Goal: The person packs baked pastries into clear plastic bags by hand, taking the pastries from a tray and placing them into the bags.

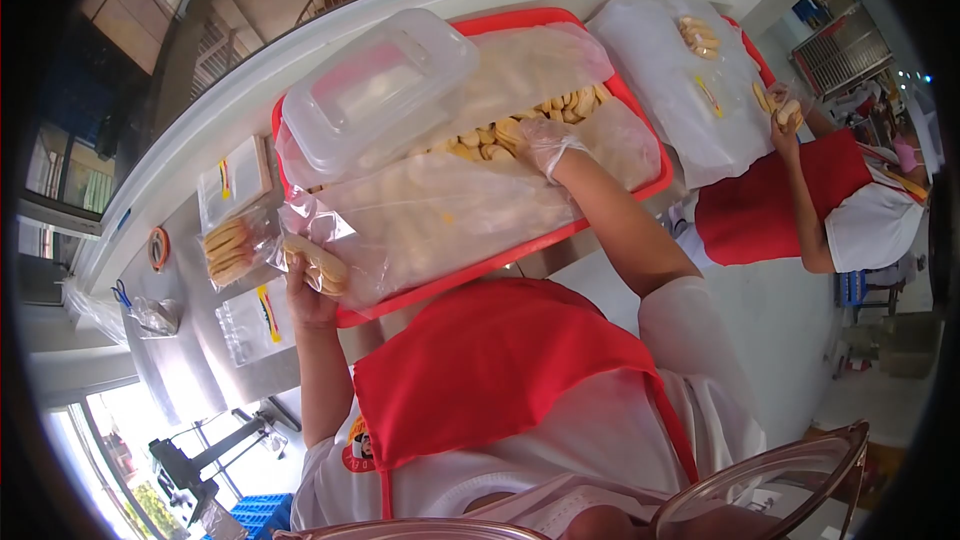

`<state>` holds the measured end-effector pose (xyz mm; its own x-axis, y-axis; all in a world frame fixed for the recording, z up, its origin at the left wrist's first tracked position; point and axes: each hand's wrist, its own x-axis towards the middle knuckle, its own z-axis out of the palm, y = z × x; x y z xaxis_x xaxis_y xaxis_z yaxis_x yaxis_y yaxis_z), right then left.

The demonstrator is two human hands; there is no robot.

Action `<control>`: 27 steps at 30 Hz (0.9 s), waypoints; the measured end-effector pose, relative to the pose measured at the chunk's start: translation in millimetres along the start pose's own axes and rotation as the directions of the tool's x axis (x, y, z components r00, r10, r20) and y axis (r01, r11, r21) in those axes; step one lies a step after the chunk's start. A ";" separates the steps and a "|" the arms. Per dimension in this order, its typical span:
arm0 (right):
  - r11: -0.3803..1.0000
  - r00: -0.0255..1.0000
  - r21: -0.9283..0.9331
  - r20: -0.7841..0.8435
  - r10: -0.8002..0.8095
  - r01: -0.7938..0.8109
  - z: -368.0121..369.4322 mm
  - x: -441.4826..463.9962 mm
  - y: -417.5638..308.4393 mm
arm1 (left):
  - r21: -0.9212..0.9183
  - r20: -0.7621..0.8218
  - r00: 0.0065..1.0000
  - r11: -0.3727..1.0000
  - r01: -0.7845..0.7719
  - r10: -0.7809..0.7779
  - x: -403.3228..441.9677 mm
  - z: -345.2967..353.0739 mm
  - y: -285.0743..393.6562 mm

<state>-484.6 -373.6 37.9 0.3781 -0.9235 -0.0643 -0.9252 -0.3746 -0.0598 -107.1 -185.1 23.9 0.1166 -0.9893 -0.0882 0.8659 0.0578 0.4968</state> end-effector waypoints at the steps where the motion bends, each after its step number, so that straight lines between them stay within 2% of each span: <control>1: 1.000 1.000 0.009 0.015 -0.023 0.023 -1.6 -2.4 3.5 | -0.007 0.005 1.000 1.000 0.001 -0.001 0.5 -0.1 0.1; 2: 0.999 0.998 0.018 0.030 -0.046 0.046 -9.2 -4.7 2.7 | -0.014 0.010 1.000 1.000 0.003 -0.003 0.9 -0.4 0.0; 5: 0.929 0.943 0.199 0.186 0.278 -0.313 -45.2 9.6 4.3 | -0.006 0.014 1.000 1.000 0.013 -0.013 0.4 -2.6 0.0; 7: 0.978 0.963 0.053 -0.169 0.209 -0.203 -25.8 18.8 21.4 | -0.009 0.015 1.000 1.000 0.025 -0.025 0.5 -4.7 1.2; 8: 0.983 0.927 -0.037 -0.340 0.155 -0.178 -13.2 22.1 32.0 | -0.018 0.016 0.999 0.999 0.036 -0.035 1.0 -6.5 1.4; 10: 0.977 0.862 -0.102 -0.494 0.113 -0.187 -2.8 35.4 41.7 | -0.022 0.033 0.998 0.998 0.057 -0.056 2.0 -8.2 1.9; 12: 0.970 0.838 -0.103 -0.530 0.133 -0.219 1.0 44.1 44.6 | -0.017 0.061 0.995 0.997 0.075 -0.074 2.6 -8.5 2.1; 15: 0.961 0.841 -0.041 -0.495 0.217 -0.272 2.6 53.7 48.9 | 0.010 0.047 0.998 0.999 0.042 -0.042 2.6 -5.7 0.7; 18: 0.937 0.857 0.076 -0.386 0.342 -0.340 1.4 53.1 60.3 | 0.031 0.006 1.000 1.000 0.002 -0.002 -2.3 3.1 0.6; 21: 0.881 0.865 0.183 -0.182 0.467 -0.437 4.9 21.0 74.5 | 0.014 -0.047 0.999 1.000 -0.020 0.021 -2.5 3.8 0.3; 22: 0.867 0.868 0.204 -0.118 0.483 -0.455 5.4 4.6 74.8 | 0.027 0.014 1.000 1.000 -0.014 0.014 -1.4 -0.6 1.1; 24: 0.860 0.878 0.209 -0.013 0.479 -0.466 -5.1 -14.0 67.2 | 0.021 -0.021 0.999 0.999 -0.030 0.030 1.9 -1.4 -0.1; 27: 0.853 0.893 0.369 -0.113 0.435 -0.369 -11.4 -21.6 44.7 | 0.003 0.008 1.000 1.000 0.013 -0.013 2.4 -2.5 1.5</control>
<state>-534.5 -371.4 47.9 -0.0683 -0.9972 0.0290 -0.9174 0.0514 -0.3946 -104.2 -187.1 22.3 0.1015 -0.9910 -0.0872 0.8660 0.0449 0.4981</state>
